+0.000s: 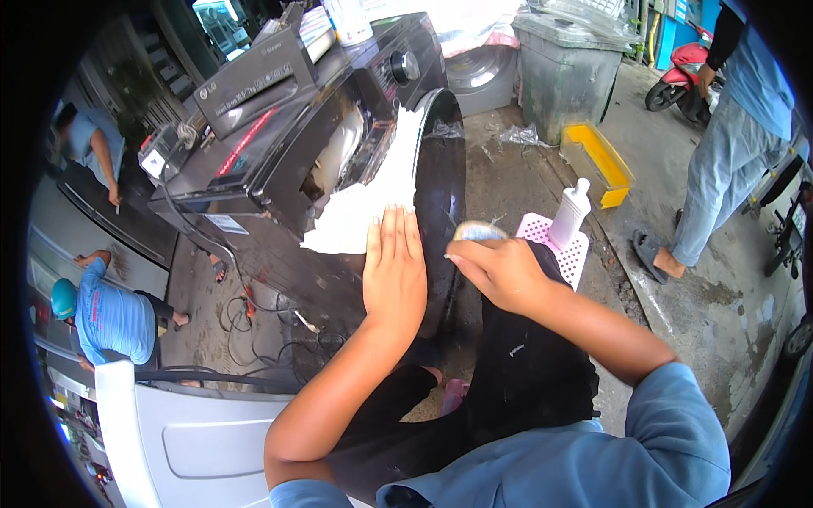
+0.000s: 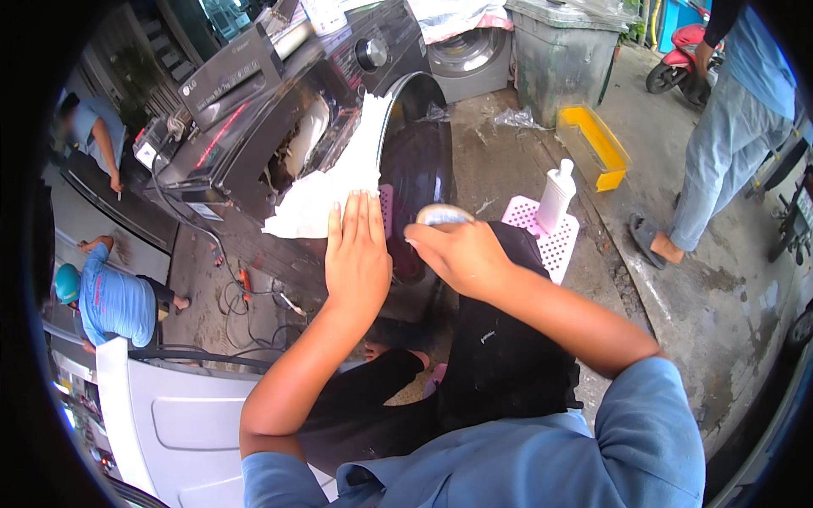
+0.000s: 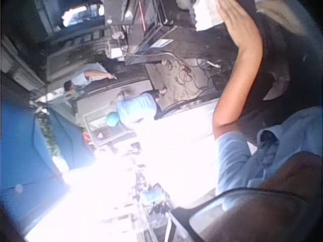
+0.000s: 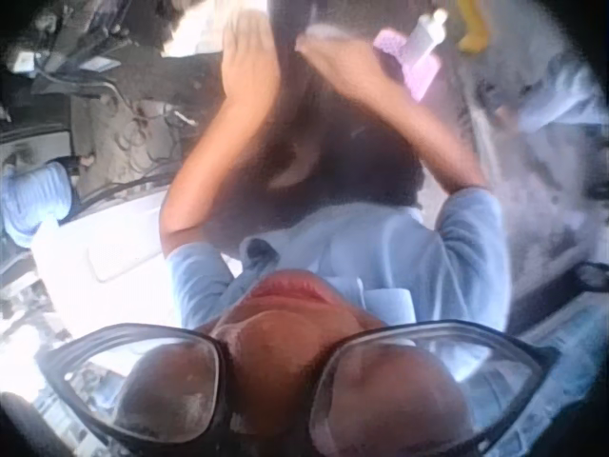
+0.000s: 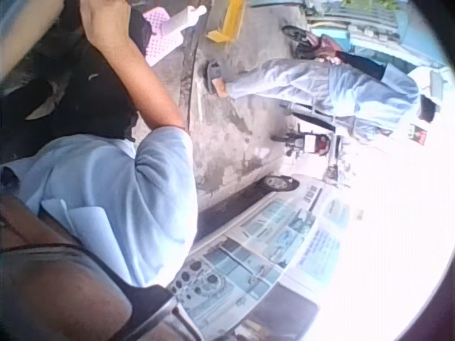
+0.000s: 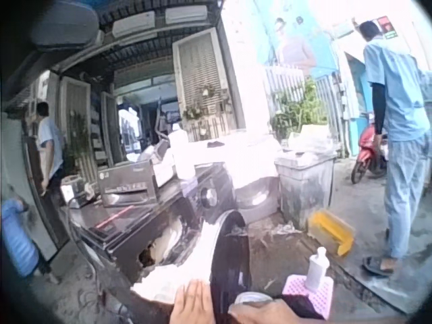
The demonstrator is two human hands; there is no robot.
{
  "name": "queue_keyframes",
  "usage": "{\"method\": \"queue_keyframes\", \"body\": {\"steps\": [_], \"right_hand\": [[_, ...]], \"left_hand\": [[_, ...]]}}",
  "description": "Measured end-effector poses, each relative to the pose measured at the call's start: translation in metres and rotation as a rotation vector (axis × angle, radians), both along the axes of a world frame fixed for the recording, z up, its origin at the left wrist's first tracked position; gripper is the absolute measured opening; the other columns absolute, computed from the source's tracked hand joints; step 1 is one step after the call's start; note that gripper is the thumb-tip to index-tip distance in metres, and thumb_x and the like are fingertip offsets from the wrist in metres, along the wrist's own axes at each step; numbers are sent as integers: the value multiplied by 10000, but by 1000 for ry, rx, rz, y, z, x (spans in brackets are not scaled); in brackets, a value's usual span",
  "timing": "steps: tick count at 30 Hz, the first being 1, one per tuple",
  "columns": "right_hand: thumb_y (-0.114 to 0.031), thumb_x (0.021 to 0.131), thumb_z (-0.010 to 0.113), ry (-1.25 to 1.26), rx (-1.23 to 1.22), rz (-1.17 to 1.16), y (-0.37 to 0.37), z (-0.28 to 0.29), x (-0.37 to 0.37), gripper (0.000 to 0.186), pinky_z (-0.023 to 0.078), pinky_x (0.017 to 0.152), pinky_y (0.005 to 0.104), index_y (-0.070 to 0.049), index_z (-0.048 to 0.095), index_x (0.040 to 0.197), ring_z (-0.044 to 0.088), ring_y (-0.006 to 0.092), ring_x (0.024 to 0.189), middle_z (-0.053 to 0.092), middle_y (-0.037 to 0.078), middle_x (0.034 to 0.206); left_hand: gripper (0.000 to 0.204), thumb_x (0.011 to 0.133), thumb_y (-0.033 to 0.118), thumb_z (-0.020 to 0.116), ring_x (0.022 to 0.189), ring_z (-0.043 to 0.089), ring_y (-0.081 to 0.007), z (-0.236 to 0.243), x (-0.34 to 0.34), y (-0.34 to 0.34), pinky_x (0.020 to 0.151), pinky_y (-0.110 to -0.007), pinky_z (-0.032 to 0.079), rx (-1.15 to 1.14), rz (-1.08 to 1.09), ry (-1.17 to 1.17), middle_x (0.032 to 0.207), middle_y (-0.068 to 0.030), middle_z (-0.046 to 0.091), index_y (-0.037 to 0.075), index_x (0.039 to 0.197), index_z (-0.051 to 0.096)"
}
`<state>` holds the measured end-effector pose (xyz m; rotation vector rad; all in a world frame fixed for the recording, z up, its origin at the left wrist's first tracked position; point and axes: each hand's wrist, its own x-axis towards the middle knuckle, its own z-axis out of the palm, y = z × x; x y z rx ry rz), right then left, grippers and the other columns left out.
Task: The person applies masking tape to the edges of a washing machine door, sprays a substance onto the taped area, and then removes the tape to reveal a clean edge. The person handles the tape and spray can with both hands while seated on the ground.
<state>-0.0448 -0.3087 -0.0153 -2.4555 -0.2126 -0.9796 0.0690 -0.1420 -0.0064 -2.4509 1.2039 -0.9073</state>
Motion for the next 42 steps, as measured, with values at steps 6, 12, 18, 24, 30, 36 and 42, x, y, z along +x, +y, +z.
{"method": "queue_keyframes", "body": {"steps": [6, 12, 18, 24, 30, 36, 42], "right_hand": [[-187, 1066, 605, 314, 734, 176, 13, -30, -7, 166, 500, 606, 322, -52, 670, 1137, 644, 168, 618, 659, 84, 764], [-194, 1086, 569, 299, 837, 381, -1, 15, 11, 212, 489, 661, 283, -27, 662, 1178, 587, 92, 706, 627, 41, 764], [-185, 1085, 582, -7, 549, 465, -14, 57, 33, 345, 534, 710, 339, -76, 622, 1410, 665, 197, 727, 708, 116, 885], [-145, 1071, 556, 31, 561, 440, -19, 78, 27, 478, 533, 778, 381, -67, 477, 1535, 697, 301, 815, 704, 175, 913], [-165, 1042, 584, 18, 608, 479, -32, 73, 25, 473, 539, 834, 410, -46, 502, 1492, 721, 336, 914, 727, 181, 977], [-220, 987, 708, -219, 477, 433, -42, 68, 39, 467, 545, 840, 366, -43, 587, 1402, 728, 278, 934, 738, 166, 1054], [-329, 947, 756, -68, 497, 257, -59, 89, 61, 433, 553, 748, 441, -81, 637, 1281, 719, 410, 904, 731, 206, 997]], "left_hand": [[762, 852, 135, 624, 1538, 356, -334, 9, 3, 3, 1297, -506, 163, -11, -43, -30, 1583, -232, 455, -93, 1538, 385], [721, 862, 15, 596, 1520, 386, -369, 37, -3, 5, 1256, -522, 266, -159, -209, 263, 1572, -266, 461, -109, 1537, 374], [500, 1027, 115, 640, 1335, 609, -283, 122, -40, 9, 1067, -399, 504, -740, -305, 1066, 1403, -237, 639, -65, 1471, 499], [291, 997, 137, 729, 1182, 645, -171, 144, -19, -2, 954, -321, 558, -723, -215, 1281, 1215, -121, 700, -50, 1209, 658], [229, 1008, 161, 703, 1085, 708, -259, 151, -16, -19, 911, -400, 588, -626, -272, 1142, 1193, -161, 710, -53, 1038, 629], [162, 1039, 117, 623, 996, 670, -317, 183, -8, -25, 883, -387, 536, -255, -310, 614, 1098, -177, 668, -35, 1025, 571], [169, 1035, 135, 611, 880, 631, -376, 213, 3, -39, 831, -409, 502, -151, -290, 433, 963, -198, 638, -30, 1030, 576]]}}
